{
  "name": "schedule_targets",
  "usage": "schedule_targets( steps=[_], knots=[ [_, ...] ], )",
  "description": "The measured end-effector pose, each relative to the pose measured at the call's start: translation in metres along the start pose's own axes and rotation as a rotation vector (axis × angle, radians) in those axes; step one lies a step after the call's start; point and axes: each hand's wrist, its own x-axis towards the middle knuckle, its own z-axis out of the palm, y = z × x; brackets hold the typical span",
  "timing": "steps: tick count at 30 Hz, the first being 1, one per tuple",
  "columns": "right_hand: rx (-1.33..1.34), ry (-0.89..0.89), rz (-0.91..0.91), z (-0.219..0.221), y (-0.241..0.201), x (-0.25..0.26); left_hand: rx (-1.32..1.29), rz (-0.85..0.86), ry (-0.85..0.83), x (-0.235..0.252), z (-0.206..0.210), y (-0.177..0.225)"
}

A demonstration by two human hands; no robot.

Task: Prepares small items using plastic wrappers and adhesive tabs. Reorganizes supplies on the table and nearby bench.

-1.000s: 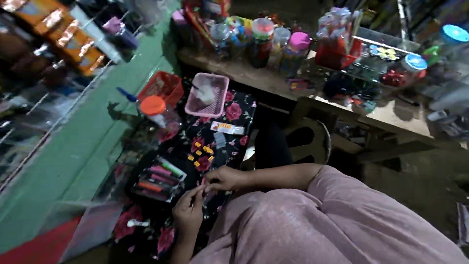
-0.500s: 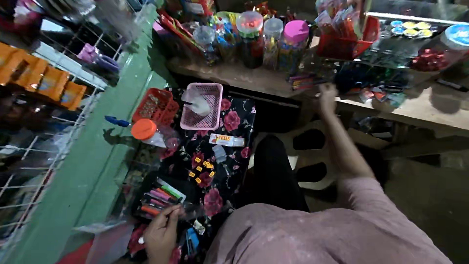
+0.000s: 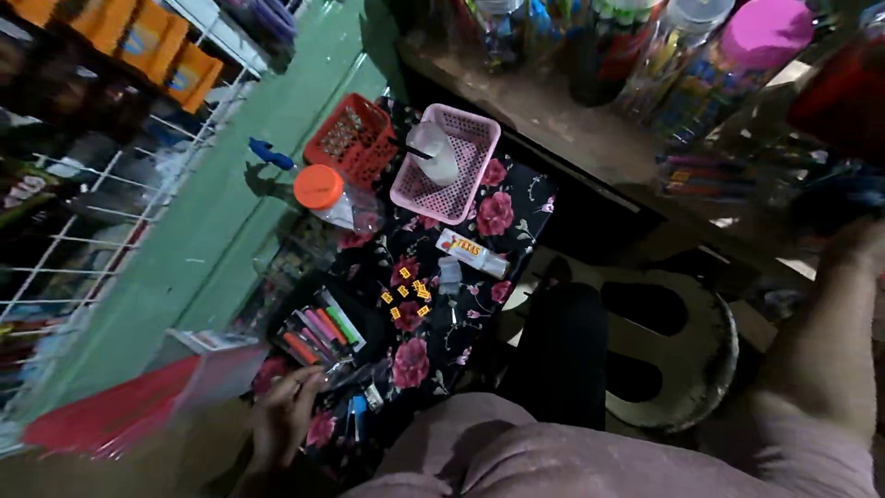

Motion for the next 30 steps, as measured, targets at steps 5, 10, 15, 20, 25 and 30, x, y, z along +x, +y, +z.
schedule_targets(
  steps=[5, 10, 15, 20, 25, 30],
  knots=[
    [-0.084, -0.037, -0.376, -0.072, -0.092, -0.121, -0.087, 0.025, 0.051, -0.018, 0.007, 0.006],
    [0.032, -0.197, -0.619, -0.072, -0.204, -0.233, -0.083, 0.128, 0.07, -0.035, 0.009, 0.008],
    [0.094, -0.493, -0.719, -0.009, -0.28, -0.28, -0.105, 0.164, 0.137, -0.064, -0.002, 0.006],
    [-0.051, -0.676, -0.725, 0.051, -0.324, -0.305, -0.201, 0.136, 0.227, -0.096, -0.008, -0.004],
    [-0.269, -0.827, -0.77, 0.102, -0.337, -0.323, -0.255, 0.153, 0.267, -0.105, -0.008, -0.006],
    [0.029, -0.926, -1.275, 0.042, -0.371, -0.445, -0.264, 0.251, 0.329, -0.099, -0.01, 0.006]
  ],
)
